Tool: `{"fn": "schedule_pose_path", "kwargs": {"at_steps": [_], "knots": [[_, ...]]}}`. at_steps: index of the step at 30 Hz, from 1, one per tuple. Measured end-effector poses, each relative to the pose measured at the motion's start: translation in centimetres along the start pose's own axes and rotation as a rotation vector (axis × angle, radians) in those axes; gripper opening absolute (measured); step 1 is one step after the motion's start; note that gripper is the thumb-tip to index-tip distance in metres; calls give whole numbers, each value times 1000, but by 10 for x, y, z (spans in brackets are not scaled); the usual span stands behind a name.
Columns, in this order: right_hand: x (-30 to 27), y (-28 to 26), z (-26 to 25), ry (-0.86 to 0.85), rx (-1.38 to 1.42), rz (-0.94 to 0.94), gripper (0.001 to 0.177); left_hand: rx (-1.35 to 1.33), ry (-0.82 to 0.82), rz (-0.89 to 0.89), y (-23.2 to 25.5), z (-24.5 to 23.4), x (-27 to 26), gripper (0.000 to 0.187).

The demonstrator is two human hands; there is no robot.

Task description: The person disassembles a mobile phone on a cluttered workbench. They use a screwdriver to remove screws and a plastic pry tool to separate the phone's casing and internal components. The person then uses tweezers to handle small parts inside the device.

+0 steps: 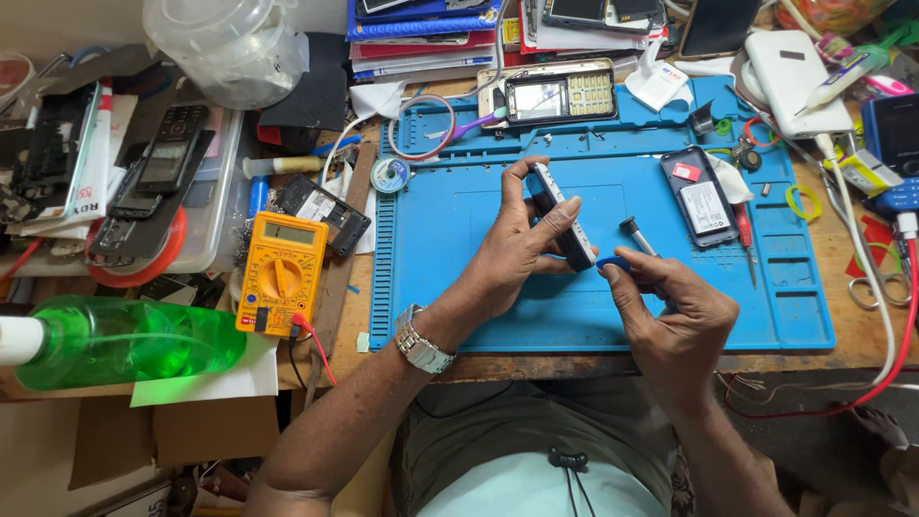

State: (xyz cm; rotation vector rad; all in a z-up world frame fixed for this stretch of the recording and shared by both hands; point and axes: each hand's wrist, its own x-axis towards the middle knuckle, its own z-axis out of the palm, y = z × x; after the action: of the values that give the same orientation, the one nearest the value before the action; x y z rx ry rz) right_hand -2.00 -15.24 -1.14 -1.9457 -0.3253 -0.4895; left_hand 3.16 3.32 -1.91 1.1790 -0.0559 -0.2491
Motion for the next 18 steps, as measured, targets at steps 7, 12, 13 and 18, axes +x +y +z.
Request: {"fn": "schedule_pose_path", "kwargs": {"at_steps": [7,12,13,18], "knots": [[3,8,-4,-52,350,35,16,81,53,-25,-2,0,4,76],[0,4,-16,-158,266,144,30,152,59,15,-3,1,5,75],[0,4,-14,-137,250,124,27,178,60,17,-4,1,5,75],[3,8,-9,-79,380,289,37,253,59,81,-6,4,2,75]]}}
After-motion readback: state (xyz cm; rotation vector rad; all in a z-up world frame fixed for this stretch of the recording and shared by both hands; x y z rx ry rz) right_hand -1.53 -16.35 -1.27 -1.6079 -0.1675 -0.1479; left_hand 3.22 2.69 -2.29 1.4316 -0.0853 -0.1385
